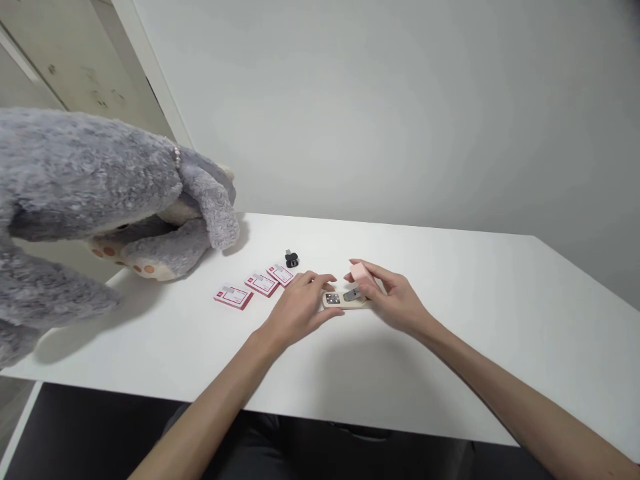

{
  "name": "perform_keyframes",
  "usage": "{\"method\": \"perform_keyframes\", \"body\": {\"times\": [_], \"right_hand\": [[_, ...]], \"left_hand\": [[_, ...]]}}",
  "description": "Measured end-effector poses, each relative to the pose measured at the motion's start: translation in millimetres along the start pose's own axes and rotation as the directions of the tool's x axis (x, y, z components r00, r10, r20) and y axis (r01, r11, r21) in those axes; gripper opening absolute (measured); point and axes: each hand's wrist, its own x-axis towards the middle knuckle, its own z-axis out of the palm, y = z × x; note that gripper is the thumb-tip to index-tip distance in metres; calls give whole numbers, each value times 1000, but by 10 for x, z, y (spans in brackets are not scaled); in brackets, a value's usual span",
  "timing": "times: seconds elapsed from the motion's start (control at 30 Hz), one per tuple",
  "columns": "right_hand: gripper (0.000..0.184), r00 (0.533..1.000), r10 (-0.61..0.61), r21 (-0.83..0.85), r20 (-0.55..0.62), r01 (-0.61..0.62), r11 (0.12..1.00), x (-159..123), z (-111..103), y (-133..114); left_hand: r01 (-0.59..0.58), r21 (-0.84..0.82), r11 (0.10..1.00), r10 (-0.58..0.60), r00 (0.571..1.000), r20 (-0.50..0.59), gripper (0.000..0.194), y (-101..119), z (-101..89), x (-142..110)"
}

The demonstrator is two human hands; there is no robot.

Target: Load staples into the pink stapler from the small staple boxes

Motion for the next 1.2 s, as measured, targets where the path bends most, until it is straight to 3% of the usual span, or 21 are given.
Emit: {"method": "perform_keyframes", "body": {"times": [0.2,0.53,0.8,1.0,1.1,1.2], "right_hand": [[52,997,-8,-81,78,14,997,-24,23,42],[50,985,-62,-122,162,83,989,-14,77,73],[47,991,-94,-209,95,113,971,-11,65,107],[53,994,-51,-174,-93,35,984,19,63,109],[65,997,-5,-122,-81,-5,993,20,62,136],[72,997,52,-36,-60,-54,998,32,67,162]], "left_hand": [[-31,-7,999,31,1000,4,67,-11,49,-5],[-23,-30,999,23,1000,-14,67,-38,83,-21],[37,18,999,-37,999,-33,53,-41,58,-14],[62,137,989,-32,976,-216,36,-70,30,3],[150,210,966,-70,935,-347,33,-115,34,10],[268,256,929,-144,897,-418,42,-165,55,2]]}}
